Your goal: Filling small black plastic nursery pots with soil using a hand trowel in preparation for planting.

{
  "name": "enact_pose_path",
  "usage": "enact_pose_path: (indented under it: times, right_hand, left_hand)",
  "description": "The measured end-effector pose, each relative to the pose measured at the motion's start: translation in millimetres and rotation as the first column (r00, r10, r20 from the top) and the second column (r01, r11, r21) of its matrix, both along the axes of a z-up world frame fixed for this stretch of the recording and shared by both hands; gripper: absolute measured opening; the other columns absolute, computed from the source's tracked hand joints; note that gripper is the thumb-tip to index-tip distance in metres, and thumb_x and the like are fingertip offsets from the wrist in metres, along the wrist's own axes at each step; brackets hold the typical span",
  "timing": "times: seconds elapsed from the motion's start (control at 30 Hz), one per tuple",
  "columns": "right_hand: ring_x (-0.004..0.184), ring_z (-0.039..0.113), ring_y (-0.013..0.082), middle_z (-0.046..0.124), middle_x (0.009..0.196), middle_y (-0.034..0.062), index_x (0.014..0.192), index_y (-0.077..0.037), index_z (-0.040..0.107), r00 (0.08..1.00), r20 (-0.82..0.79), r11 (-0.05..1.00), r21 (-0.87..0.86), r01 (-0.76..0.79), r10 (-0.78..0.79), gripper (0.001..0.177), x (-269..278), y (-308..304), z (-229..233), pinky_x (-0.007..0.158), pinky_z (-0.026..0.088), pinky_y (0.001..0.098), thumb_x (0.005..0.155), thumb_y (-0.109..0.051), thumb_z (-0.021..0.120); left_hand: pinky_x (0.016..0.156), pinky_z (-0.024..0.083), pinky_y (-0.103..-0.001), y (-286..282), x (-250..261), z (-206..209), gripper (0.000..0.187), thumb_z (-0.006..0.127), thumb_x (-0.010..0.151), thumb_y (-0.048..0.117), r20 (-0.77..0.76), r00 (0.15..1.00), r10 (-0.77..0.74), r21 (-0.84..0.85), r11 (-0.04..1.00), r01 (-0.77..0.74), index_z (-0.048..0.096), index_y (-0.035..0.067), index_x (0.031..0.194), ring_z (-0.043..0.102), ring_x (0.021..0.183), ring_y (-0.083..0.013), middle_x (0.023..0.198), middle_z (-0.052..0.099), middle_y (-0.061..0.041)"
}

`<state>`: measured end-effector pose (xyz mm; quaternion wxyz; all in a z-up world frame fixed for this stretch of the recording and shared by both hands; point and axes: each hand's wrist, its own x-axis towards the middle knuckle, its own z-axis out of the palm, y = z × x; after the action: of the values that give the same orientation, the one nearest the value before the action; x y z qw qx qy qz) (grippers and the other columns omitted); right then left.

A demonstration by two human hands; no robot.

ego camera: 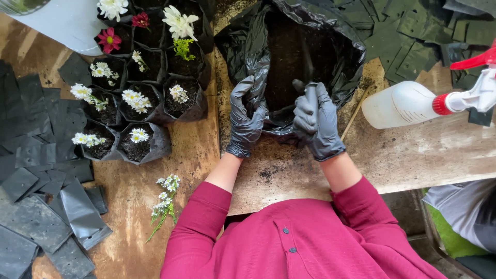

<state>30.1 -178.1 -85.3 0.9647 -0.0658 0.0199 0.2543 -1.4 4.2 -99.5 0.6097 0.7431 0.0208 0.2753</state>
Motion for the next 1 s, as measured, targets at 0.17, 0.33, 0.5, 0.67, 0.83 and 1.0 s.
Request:
enact_pose_path:
  times: [0.17, 0.33, 0.5, 0.67, 0.83, 1.0]
  right_hand:
    - [0.038, 0.061, 0.0219, 0.060, 0.069, 0.0143, 0.129, -0.015, 0.050, 0.944, 0.273, 0.364, -0.912, 0.191, 0.187, 0.030, -2.0, -30.6, 26.9, 0.025, 0.042, 0.0250, 0.109, -0.037, 0.050]
    - [0.111, 0.066, 0.0330, 0.069, 0.114, 0.0066, 0.142, -0.030, 0.057, 0.763, 0.144, -0.470, -0.712, 0.522, 0.630, 0.046, -17.2, -49.6, 99.0, 0.093, 0.053, 0.0473, 0.098, -0.040, 0.068]
    - [0.098, 0.068, 0.0422, 0.071, 0.098, 0.0150, 0.112, -0.019, 0.073, 0.524, -0.001, -0.495, -0.327, 0.805, 0.852, 0.025, -15.2, -29.9, 101.8, 0.087, 0.052, 0.0564, 0.096, -0.037, 0.066]
    - [0.101, 0.067, 0.0314, 0.065, 0.097, 0.0012, 0.112, -0.035, 0.068, 0.511, 0.021, -0.472, -0.351, 0.809, 0.859, 0.018, 9.5, -14.9, 68.7, 0.082, 0.054, 0.0471, 0.097, -0.044, 0.064]
    - [0.121, 0.062, 0.0349, 0.069, 0.125, 0.0028, 0.138, -0.035, 0.063, 0.787, 0.036, -0.542, -0.707, 0.455, 0.616, 0.043, 12.3, -26.0, 65.8, 0.097, 0.052, 0.0535, 0.095, -0.041, 0.066]
    - [0.119, 0.065, 0.0351, 0.071, 0.125, 0.0003, 0.140, -0.043, 0.062, 0.756, -0.058, -0.572, -0.692, 0.440, 0.652, 0.048, -15.1, -10.9, 116.3, 0.097, 0.054, 0.0540, 0.092, -0.040, 0.068]
  left_hand:
    - [0.102, 0.056, -0.044, 10.1, 1.5, -12.5, 0.048, 0.063, 0.088, 0.001, 0.067, 0.996, 0.065, -0.099, 0.993, -0.058, 0.052, 0.012, 0.134, 0.064, 0.123, -0.0357, 0.133, 0.059, -0.014]
    - [0.104, 0.053, -0.041, 8.9, -3.3, -2.8, 0.046, 0.061, 0.087, 0.000, 0.078, 0.991, 0.112, -0.153, 0.983, -0.099, 0.052, 0.012, 0.131, 0.064, 0.121, -0.0297, 0.129, 0.059, -0.012]
    - [0.105, 0.053, -0.039, 7.9, -4.0, -5.1, 0.045, 0.062, 0.090, 0.004, 0.069, 0.977, 0.203, -0.170, 0.967, -0.189, 0.051, 0.015, 0.132, 0.063, 0.121, -0.0263, 0.127, 0.056, -0.009]
    - [0.107, 0.049, -0.039, 6.0, -6.6, 0.1, 0.042, 0.064, 0.089, 0.007, 0.057, 0.966, 0.252, -0.145, 0.960, -0.242, 0.056, 0.015, 0.129, 0.060, 0.124, -0.0235, 0.126, 0.059, -0.009]
    - [0.102, 0.051, -0.038, 9.5, -8.0, 4.6, 0.042, 0.064, 0.088, 0.005, 0.054, 0.964, 0.260, -0.166, 0.955, -0.248, 0.055, 0.014, 0.128, 0.062, 0.115, -0.0204, 0.120, 0.059, -0.009]
    - [0.102, 0.051, -0.039, 7.2, -6.4, 4.0, 0.041, 0.065, 0.087, 0.007, 0.030, 0.956, 0.291, -0.123, 0.950, -0.286, 0.057, 0.013, 0.127, 0.064, 0.116, -0.0262, 0.121, 0.061, -0.012]
